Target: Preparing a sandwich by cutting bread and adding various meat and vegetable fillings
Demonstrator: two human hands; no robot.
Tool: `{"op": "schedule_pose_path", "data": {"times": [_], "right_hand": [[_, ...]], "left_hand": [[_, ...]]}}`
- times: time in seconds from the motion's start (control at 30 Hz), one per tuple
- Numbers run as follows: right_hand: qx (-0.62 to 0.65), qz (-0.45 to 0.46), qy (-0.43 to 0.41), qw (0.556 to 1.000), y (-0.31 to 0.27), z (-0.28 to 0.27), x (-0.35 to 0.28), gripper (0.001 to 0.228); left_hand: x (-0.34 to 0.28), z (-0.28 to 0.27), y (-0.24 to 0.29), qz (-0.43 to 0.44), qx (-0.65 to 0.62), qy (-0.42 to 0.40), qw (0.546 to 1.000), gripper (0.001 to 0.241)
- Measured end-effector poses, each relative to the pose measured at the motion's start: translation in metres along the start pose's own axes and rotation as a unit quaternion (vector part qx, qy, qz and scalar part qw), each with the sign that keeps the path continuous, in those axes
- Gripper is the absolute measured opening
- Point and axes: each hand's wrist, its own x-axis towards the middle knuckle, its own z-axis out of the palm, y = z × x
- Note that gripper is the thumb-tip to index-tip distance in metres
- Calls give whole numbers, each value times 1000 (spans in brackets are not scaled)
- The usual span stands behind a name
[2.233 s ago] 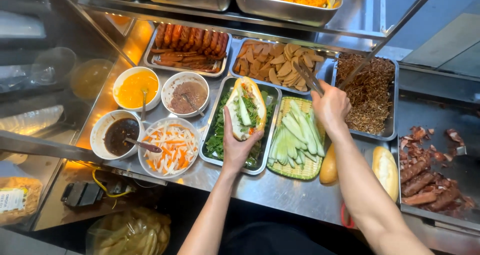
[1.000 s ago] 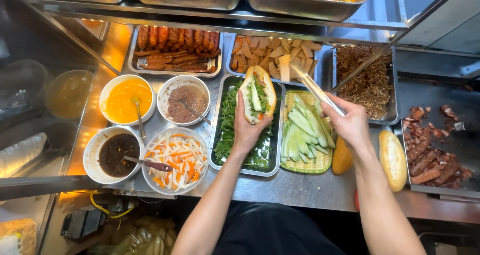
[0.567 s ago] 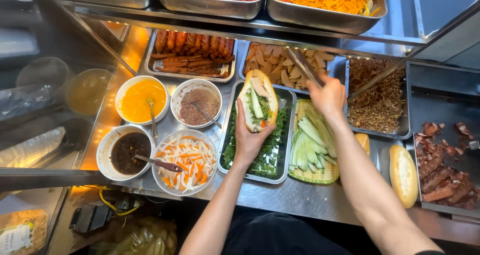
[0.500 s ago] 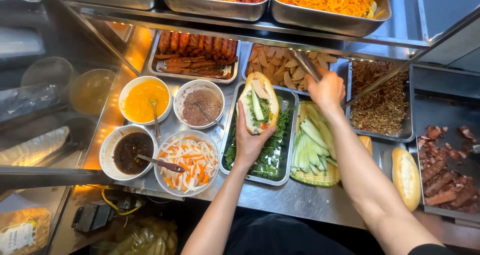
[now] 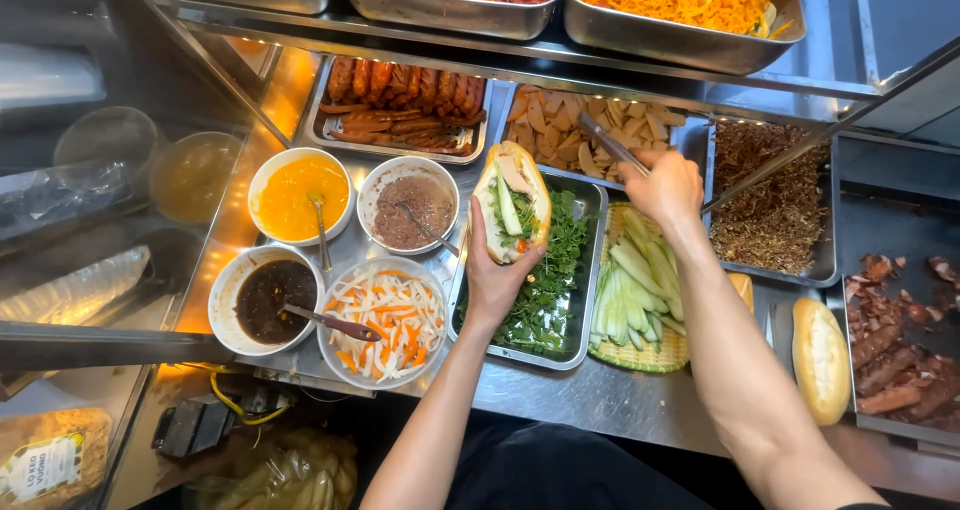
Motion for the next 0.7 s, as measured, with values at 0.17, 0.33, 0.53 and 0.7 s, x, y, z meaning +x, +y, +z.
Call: {"op": "schedule_pose_path", "data": {"times": [0.17, 0.33, 0.53, 0.7], "right_hand": [[113, 49, -19, 992, -16, -52, -77, 38], [304, -26, -38, 952, -28, -78, -142, 40], [168, -23, -87, 982, -17, -55, -169, 40], [109, -78, -24, 991, -53, -53, -136, 46]], "left_hand": [[10, 8, -3, 4, -17, 4, 1000, 121], [20, 15, -3, 34, -34, 9, 999, 120], [14, 18, 23, 30, -2, 50, 998, 125], [7, 5, 12, 22, -6, 85, 996, 127]]}}
